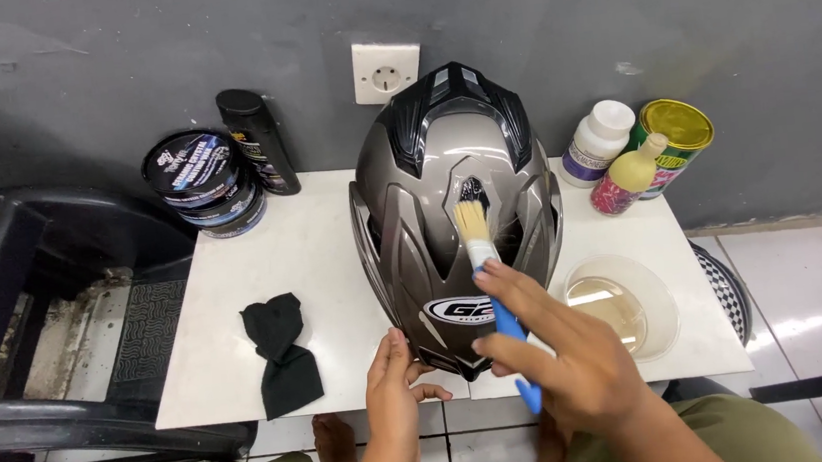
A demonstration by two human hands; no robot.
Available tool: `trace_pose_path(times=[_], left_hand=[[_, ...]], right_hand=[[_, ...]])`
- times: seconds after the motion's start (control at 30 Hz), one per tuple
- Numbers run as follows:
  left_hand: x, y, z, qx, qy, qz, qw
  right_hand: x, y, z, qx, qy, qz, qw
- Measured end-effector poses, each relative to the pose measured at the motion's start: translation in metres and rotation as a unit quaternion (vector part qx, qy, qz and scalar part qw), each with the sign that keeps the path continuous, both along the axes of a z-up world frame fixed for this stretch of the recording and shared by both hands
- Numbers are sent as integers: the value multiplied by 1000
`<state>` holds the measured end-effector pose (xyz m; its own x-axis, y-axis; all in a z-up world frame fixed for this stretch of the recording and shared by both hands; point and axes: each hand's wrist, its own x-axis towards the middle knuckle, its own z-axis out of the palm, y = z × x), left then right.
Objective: The person cleans a gray motorcycle helmet placed on a white table. They use a blue brush to apply a liquid from a bowl onto the helmet's surface, then wipe it with a black cloth.
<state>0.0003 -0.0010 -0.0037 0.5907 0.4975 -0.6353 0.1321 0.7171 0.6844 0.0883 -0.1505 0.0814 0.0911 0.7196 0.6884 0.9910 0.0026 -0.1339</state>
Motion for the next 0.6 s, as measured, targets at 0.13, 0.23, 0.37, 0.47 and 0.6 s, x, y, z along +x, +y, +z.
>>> trace_pose_path(times=[0.13,0.23,0.37,0.47,0.6], left_hand=[[0,3,-4,-11,-5,6,1000],[0,2,-6,-13,-2,6,1000],[-3,2,-1,-3,9,-4,1000],[-4,2,3,-2,-8,-8,1000],[-4,2,-9,2,-2,-4,1000]], right_hand=[[-20,-7,-19,-12,-21,24,999],[-44,-29,-46,-61,-12,14,998],[-68,-64,-122,-181,155,-74,968],[-73,-72,-136,-212,181,-29,960],[-64,-62,-83,-239,228,-88,940]])
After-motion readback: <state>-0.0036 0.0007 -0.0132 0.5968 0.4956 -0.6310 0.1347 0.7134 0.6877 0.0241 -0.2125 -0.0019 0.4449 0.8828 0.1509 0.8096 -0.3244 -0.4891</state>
